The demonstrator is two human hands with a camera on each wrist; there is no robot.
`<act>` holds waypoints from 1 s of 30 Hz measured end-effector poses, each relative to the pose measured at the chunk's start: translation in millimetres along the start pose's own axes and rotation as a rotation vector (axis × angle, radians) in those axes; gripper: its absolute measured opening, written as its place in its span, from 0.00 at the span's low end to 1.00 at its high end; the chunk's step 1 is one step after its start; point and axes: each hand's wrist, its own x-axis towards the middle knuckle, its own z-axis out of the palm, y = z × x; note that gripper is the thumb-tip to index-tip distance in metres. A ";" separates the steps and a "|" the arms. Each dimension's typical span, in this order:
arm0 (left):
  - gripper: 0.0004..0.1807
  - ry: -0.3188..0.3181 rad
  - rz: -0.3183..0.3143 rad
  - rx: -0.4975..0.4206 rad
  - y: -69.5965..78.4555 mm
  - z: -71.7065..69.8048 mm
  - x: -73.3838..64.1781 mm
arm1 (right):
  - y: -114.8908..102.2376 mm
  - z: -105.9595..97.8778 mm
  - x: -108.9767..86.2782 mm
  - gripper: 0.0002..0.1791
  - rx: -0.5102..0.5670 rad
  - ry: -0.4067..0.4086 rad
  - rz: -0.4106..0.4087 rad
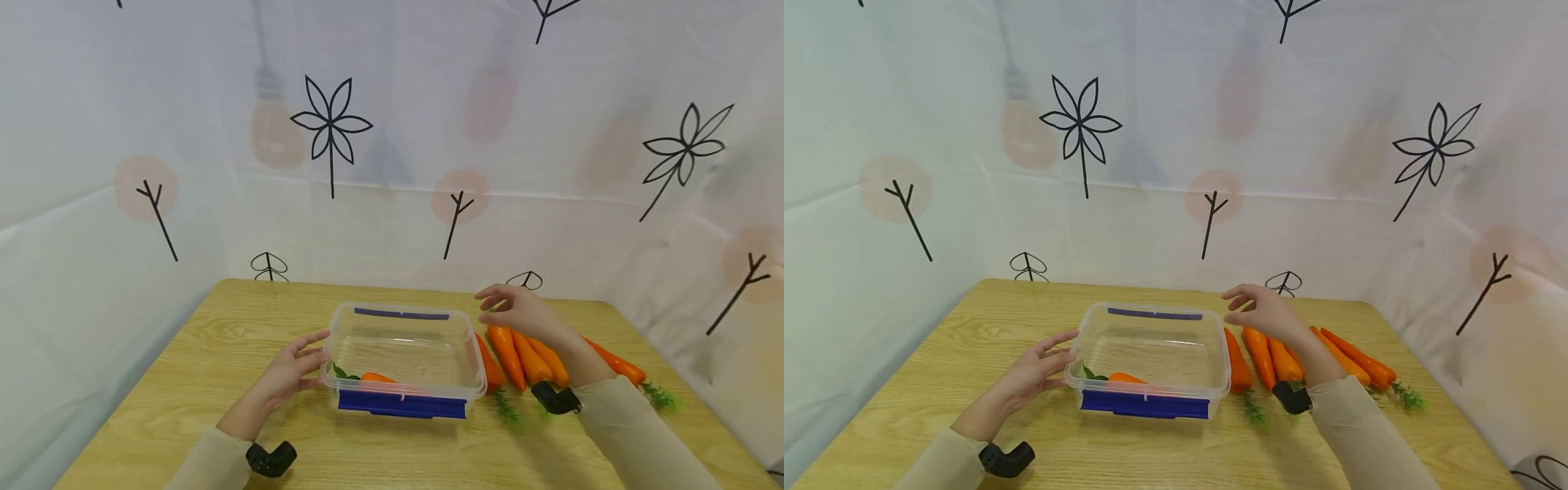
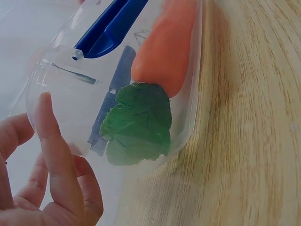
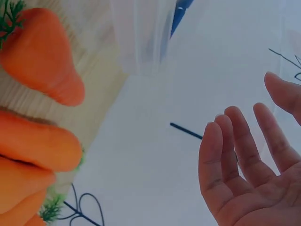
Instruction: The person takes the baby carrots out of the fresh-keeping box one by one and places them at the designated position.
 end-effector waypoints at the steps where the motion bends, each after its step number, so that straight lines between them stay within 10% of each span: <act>1: 0.32 0.001 0.000 0.000 -0.2 -0.1 0.2 | -2.0 1.0 3.0 0.21 0.000 -0.006 -0.004; 30: 0.32 0.016 -0.014 -0.010 1.9 0.1 0.4 | -35.3 58.4 74.7 0.22 0.104 -0.330 -0.198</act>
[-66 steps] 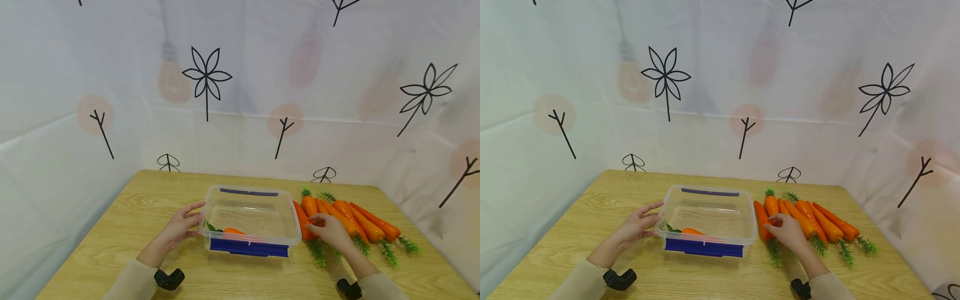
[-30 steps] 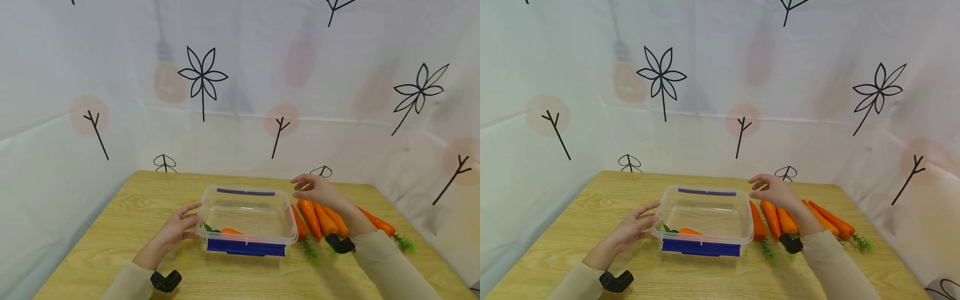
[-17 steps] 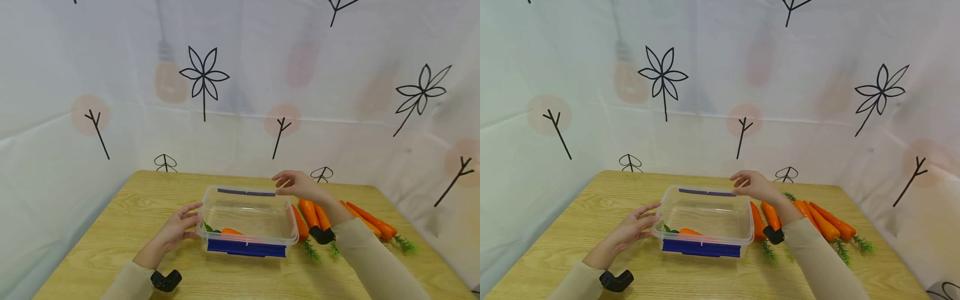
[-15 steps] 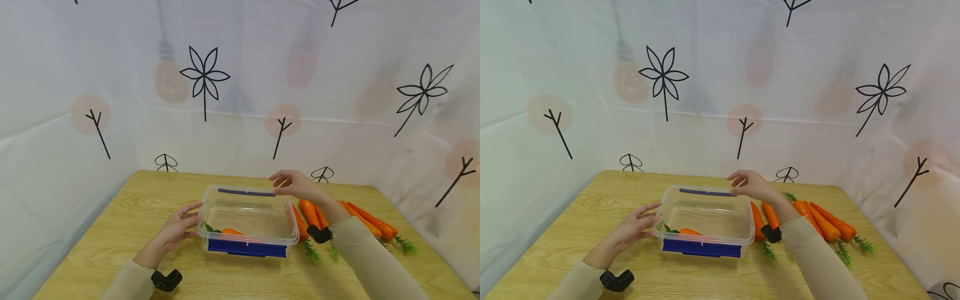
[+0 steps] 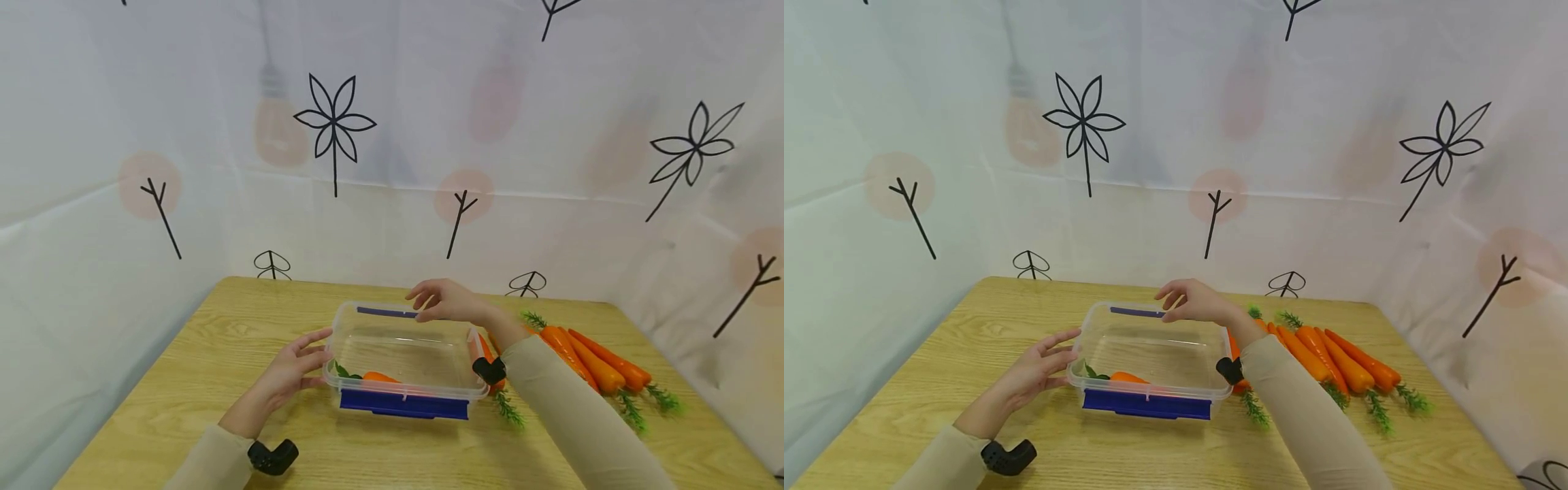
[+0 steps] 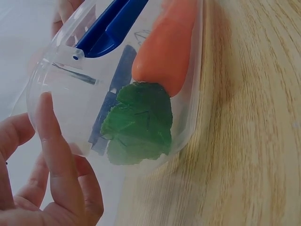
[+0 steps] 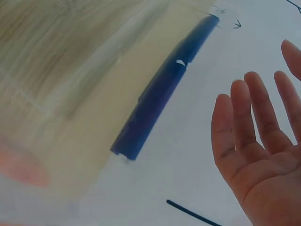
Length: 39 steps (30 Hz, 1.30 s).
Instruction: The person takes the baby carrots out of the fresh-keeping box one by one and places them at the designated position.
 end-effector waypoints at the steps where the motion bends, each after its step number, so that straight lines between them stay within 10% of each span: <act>1: 0.32 0.001 0.000 -0.002 -0.1 -0.2 -0.2 | 0.5 2.0 3.0 0.22 0.007 -0.022 0.001; 32: 0.30 0.006 0.004 -0.014 -2.1 2.0 1.2 | 14.2 74.8 45.7 0.27 0.007 -0.697 -0.059; 39: 0.30 0.004 0.006 -0.017 -3.4 1.1 3.4 | 11.4 73.3 42.9 0.29 -0.045 -0.665 0.061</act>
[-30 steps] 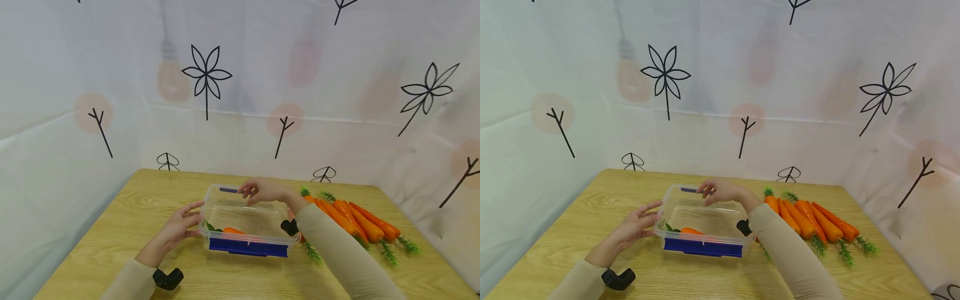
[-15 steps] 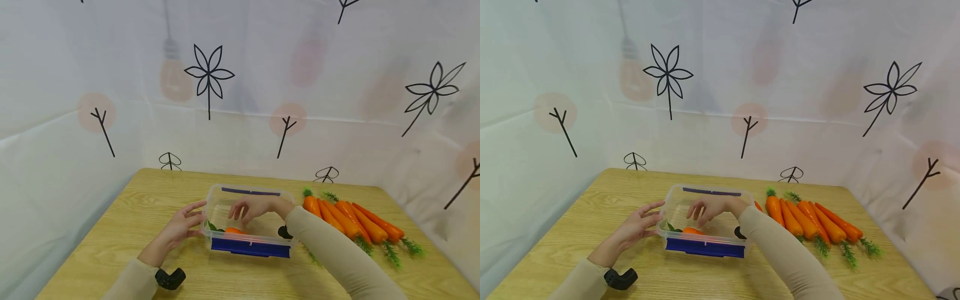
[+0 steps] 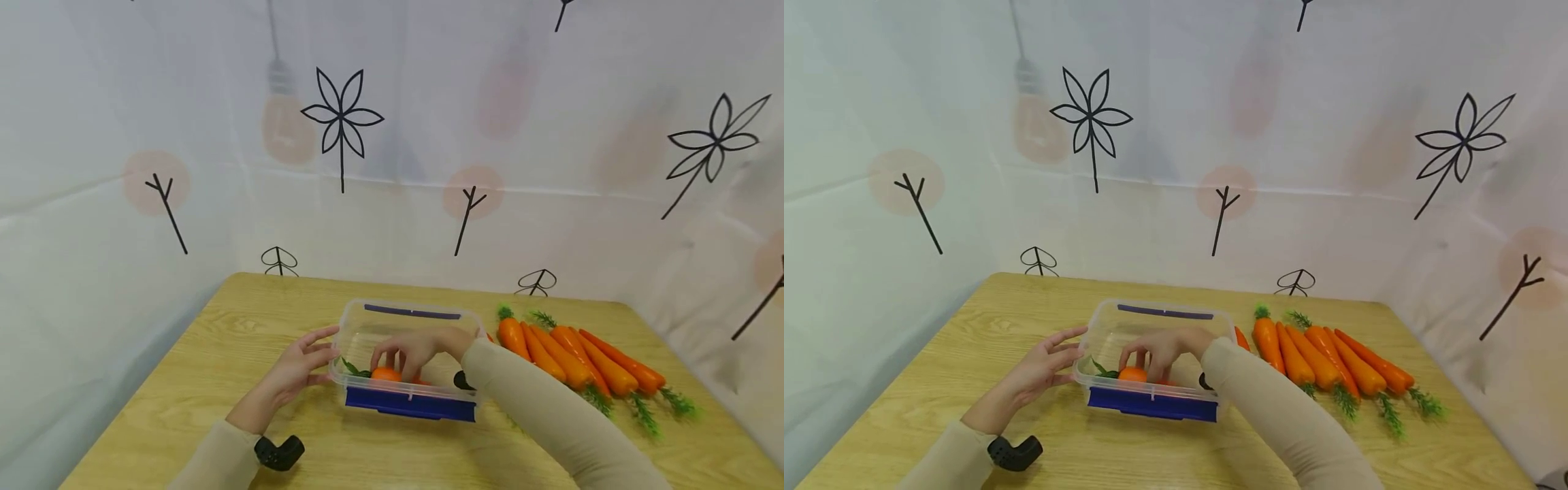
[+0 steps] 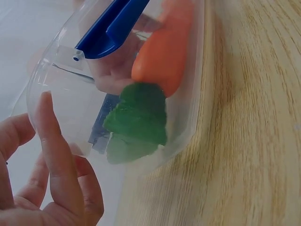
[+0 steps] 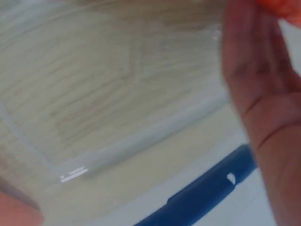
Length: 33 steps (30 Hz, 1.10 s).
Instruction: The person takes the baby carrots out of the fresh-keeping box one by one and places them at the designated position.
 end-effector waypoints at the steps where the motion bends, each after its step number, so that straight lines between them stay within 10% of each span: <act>1: 0.30 0.000 0.003 -0.002 0.4 -0.1 0.1 | 0.0 -1.4 -1.3 0.29 -0.033 0.037 0.021; 11: 0.33 -0.022 0.001 0.003 3.0 -1.4 -2.9 | 8.1 -9.4 -11.7 0.37 -0.115 0.173 0.221; 33: 0.33 -0.018 -0.002 0.022 5.8 -0.5 -2.0 | -19.4 -28.0 -80.1 0.39 0.090 0.615 0.017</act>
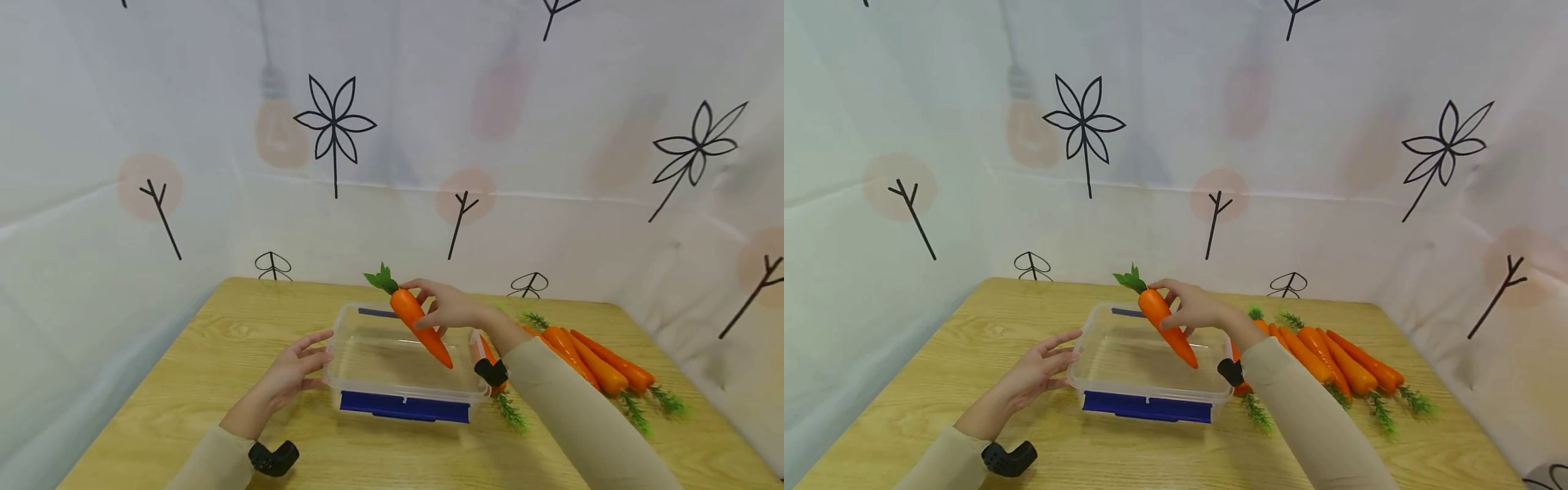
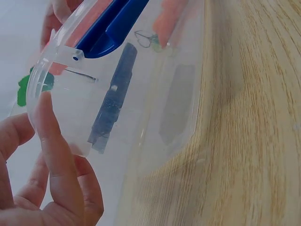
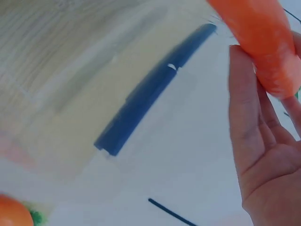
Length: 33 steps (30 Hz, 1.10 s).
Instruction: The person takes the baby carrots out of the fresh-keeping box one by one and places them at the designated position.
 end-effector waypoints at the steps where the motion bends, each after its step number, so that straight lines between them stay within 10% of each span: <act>1: 0.33 0.000 0.001 -0.002 -0.3 -0.2 -0.6 | 0.1 -0.5 -2.5 0.39 0.013 0.019 -0.008; 33: 0.33 -0.006 0.009 -0.017 -2.9 0.2 -2.6 | 38.2 -19.5 -95.4 0.40 0.100 0.452 -0.027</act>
